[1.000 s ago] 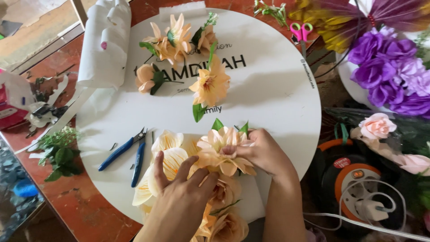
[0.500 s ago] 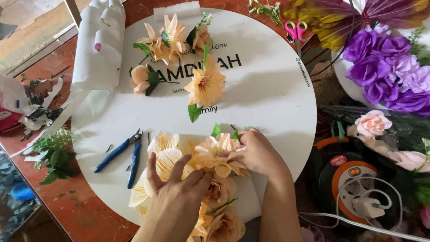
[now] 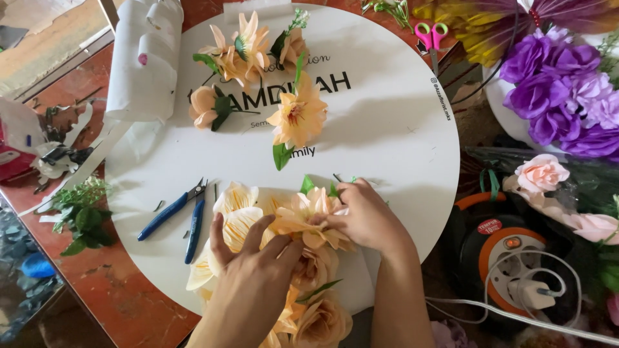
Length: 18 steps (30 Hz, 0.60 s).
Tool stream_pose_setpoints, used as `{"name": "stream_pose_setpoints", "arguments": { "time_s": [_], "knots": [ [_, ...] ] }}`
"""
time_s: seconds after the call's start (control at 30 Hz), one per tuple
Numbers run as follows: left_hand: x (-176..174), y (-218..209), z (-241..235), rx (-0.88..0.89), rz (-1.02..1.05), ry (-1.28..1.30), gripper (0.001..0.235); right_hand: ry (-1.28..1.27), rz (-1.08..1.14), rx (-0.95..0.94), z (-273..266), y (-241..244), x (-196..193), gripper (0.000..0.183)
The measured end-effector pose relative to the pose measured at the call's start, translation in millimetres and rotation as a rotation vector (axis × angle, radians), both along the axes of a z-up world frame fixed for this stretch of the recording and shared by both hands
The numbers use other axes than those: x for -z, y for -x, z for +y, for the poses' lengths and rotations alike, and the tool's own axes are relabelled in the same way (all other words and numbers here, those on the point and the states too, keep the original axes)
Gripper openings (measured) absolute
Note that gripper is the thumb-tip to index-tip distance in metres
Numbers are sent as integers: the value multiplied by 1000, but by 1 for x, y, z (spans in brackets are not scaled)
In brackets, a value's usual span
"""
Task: The person arranges artificial flowers on a white circular board, using wire cutters to trim stems and positioning the blooms and leaves by hand. The person handles peach-colored flowers and green leaves, placing them into a floral arrangement.
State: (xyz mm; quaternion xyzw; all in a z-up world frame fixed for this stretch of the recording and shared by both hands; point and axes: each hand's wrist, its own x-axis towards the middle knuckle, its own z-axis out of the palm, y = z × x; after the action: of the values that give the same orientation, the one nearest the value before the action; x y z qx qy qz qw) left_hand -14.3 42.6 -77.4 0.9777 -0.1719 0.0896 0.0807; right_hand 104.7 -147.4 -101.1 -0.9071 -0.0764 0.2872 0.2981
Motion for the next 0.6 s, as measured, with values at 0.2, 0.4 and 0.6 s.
{"name": "stream_pose_setpoints", "arguments": {
  "time_s": [0.2, 0.4, 0.6],
  "knots": [
    [5, -13, -5, -40, 146, 137, 24, -493, 190, 160, -19, 3, -10, 20],
    [-14, -27, -15, -7, 557, 219, 18, -800, 136, 383, -33, 2, -13, 24],
    [-3, -46, 10, 15, 268, 199, 9, -1074, -115, 468, -57, -4, 28, 29]
  ]
}}
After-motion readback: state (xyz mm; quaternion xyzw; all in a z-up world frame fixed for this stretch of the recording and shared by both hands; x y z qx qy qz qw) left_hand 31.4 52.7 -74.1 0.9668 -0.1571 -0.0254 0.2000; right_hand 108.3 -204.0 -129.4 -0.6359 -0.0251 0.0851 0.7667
